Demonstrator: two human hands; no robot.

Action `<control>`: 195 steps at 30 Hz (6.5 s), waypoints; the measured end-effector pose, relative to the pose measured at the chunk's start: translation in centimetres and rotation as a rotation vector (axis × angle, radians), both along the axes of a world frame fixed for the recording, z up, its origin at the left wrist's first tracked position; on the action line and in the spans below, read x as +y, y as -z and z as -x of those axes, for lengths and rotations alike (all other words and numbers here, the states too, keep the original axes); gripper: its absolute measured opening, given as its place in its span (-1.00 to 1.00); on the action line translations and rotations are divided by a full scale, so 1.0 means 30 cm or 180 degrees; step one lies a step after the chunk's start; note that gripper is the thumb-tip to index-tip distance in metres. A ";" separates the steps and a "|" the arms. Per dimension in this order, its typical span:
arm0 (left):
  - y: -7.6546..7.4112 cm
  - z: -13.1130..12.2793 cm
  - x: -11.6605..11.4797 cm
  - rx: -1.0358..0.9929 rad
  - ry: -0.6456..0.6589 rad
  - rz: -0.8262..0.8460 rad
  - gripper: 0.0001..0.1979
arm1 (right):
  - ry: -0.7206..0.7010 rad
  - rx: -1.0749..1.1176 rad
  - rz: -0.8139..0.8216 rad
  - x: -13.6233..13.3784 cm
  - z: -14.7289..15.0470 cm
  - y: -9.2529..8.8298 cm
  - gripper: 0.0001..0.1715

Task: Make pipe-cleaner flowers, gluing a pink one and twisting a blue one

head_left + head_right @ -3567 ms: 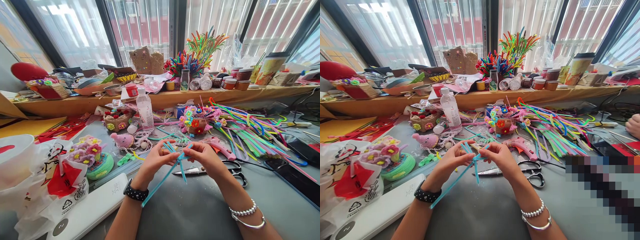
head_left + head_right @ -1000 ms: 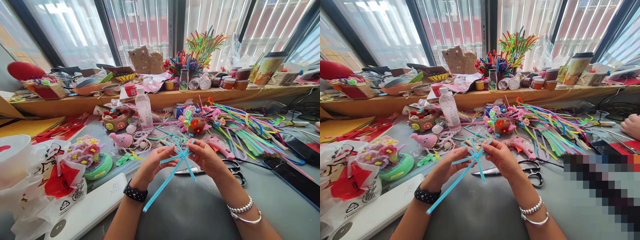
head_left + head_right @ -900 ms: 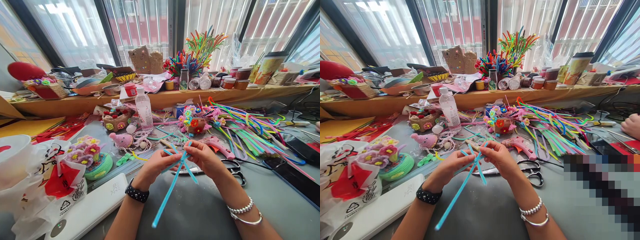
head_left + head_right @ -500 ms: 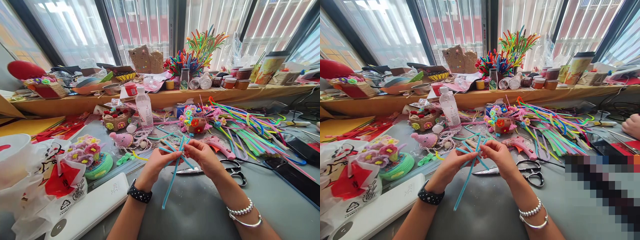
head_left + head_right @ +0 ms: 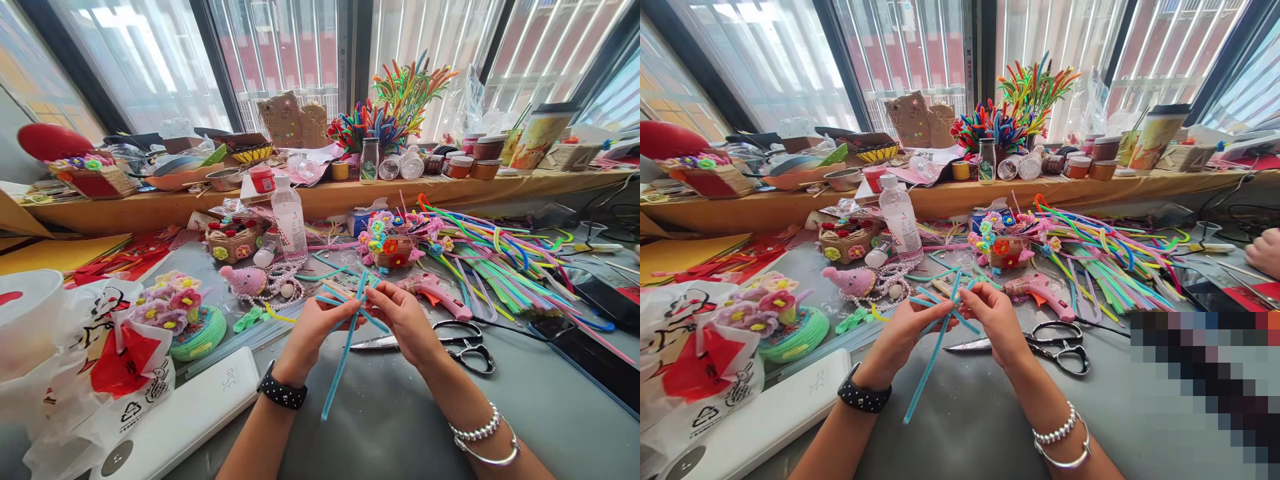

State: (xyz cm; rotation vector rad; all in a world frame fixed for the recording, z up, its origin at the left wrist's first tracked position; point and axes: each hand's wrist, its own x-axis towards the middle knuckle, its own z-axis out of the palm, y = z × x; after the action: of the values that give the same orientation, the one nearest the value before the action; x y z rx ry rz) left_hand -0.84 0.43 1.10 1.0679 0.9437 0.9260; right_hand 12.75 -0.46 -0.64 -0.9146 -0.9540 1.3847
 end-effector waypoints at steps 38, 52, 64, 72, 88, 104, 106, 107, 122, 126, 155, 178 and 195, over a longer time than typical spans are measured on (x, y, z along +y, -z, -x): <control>0.008 -0.001 -0.001 0.0216 0.0229 -0.0067 -0.82 | 0.0801 0.0134 -0.0253 -0.014 0.060 0.036 -0.74; 0.008 0.010 0.007 -0.0076 -0.0455 -0.0137 -0.78 | 0.0481 -0.1385 -0.0826 -0.016 0.010 0.003 -0.79; 0.016 0.018 0.009 -0.0643 -0.0498 0.0180 -0.82 | 0.0133 -0.0051 -0.0448 0.002 -0.002 0.002 -0.77; 0.006 0.003 0.005 -0.0823 -0.0498 0.0436 -0.85 | 0.0037 0.0830 -0.0220 0.012 0.007 0.010 -0.86; 0.012 -0.011 0.000 -0.0457 -0.0448 -0.0002 -0.79 | 0.0056 0.0838 -0.0286 0.037 0.018 0.017 -0.78; 0.043 -0.024 0.013 -0.0637 -0.0347 -0.0026 -0.78 | 0.0470 0.0221 -0.0641 0.036 0.025 0.039 -0.77; 0.046 -0.023 0.016 -0.0690 -0.0219 -0.0022 -0.79 | 0.0585 0.0176 -0.0663 0.040 0.021 0.040 -0.76; 0.046 -0.023 0.017 -0.0715 -0.0199 -0.0005 -0.80 | 0.0637 0.0139 -0.0678 0.041 0.019 0.042 -0.77; 0.060 -0.015 0.028 -0.0790 -0.0419 0.0093 -0.84 | 0.1193 -0.1225 -0.1360 0.025 0.006 0.043 -0.82; 0.063 -0.013 0.028 -0.0808 -0.0431 0.0044 -0.86 | 0.1179 -0.1555 -0.1475 0.016 0.007 0.037 -0.83; 0.060 -0.004 0.036 -0.0378 -0.0622 -0.0132 -0.79 | 0.0977 -0.2952 -0.2276 0.019 -0.004 0.057 -0.80; 0.050 0.003 0.033 -0.0347 -0.0689 0.0021 -0.70 | 0.0375 -0.2039 -0.1210 0.023 -0.012 0.043 -0.81; 0.056 -0.009 0.034 -0.0597 -0.1095 -0.0044 -0.66 | 0.1406 -0.4318 -0.3080 0.016 -0.005 0.051 -0.83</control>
State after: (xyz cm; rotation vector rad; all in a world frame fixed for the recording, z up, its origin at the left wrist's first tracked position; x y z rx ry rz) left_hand -0.56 1.46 -0.59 0.8256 0.9808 1.2938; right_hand 12.91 0.03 -2.19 -1.1099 -1.9748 -0.3370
